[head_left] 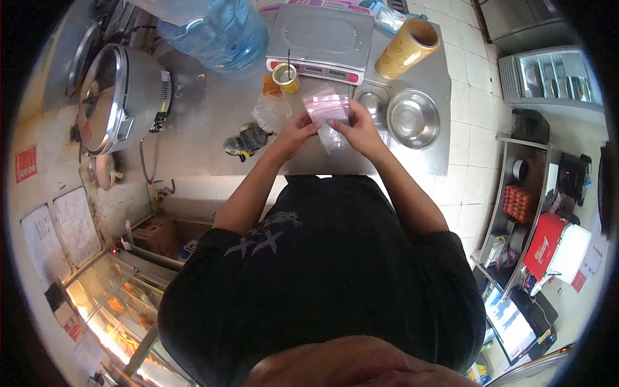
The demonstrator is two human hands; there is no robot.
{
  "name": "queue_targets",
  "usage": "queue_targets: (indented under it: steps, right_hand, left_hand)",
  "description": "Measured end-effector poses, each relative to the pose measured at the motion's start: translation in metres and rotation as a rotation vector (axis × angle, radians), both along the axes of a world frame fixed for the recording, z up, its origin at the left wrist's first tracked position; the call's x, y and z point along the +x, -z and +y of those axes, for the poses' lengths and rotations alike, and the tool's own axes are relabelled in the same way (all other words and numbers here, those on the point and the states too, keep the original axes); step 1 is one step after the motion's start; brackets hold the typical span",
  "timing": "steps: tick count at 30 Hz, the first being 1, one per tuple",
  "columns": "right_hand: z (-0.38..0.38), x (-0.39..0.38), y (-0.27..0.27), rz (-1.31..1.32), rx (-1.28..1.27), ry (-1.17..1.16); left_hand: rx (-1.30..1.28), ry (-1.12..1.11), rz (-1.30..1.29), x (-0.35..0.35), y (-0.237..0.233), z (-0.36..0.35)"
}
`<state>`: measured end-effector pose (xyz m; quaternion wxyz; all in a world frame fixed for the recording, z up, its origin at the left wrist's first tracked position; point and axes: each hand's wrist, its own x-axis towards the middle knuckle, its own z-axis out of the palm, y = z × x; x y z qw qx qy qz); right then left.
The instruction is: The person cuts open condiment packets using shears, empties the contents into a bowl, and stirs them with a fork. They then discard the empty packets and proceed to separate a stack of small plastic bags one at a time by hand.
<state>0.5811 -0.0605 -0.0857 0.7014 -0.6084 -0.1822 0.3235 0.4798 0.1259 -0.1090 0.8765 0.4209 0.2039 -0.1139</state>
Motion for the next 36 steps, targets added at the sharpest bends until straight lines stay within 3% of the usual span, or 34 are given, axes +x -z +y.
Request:
queue_targets:
  steps: [2, 4, 5, 7, 8, 10, 11, 16, 23, 26, 32, 36]
  right_hand:
    - [-0.015, -0.017, -0.036, 0.141, -0.116, -0.003]
    - [-0.020, -0.041, -0.041, 0.178, -0.017, 0.066]
    - [-0.019, -0.053, -0.086, 0.472, 0.044, 0.066]
    - [-0.023, -0.073, -0.105, 0.601, 0.113, 0.036]
    - [-0.024, -0.082, -0.108, 0.733, 0.183, -0.002]
    - [-0.030, -0.099, -0.107, 0.783, 0.198, -0.040]
    - [-0.033, -0.105, -0.102, 0.810, 0.237, -0.075]
    - [-0.035, -0.128, -0.103, 0.787, 0.162, -0.043]
    - [-0.038, -0.146, -0.104, 0.727, 0.245, 0.040]
    - [-0.045, -0.152, -0.107, 0.744, 0.342, 0.082]
    - [-0.061, -0.162, -0.104, 0.636, 0.329, 0.112]
    - [-0.082, -0.168, -0.095, 0.709, 0.311, 0.190]
  left_hand:
    - [0.324, 0.064, -0.259, -0.005, -0.037, -0.008]
    - [0.320, 0.045, -0.349, -0.008, -0.085, -0.020]
    - [0.265, -0.027, -0.463, -0.009, -0.100, -0.025]
    - [0.125, -0.094, -0.600, -0.011, -0.130, -0.033]
    - [0.121, -0.080, -0.595, -0.013, -0.128, -0.029]
    - [0.170, 0.308, -0.793, -0.016, -0.121, -0.017]
    - [0.260, 0.344, -0.798, -0.022, -0.119, -0.018]
    - [0.161, 0.255, -0.727, -0.049, -0.113, -0.033]
    - [-0.022, 0.111, -0.666, -0.058, -0.120, -0.048]
    - [0.164, 0.330, -0.823, -0.051, -0.112, -0.044]
    - [-0.038, 0.398, -0.824, -0.046, -0.087, -0.064]
    - [0.071, 0.483, -0.770, -0.041, -0.086, -0.079]
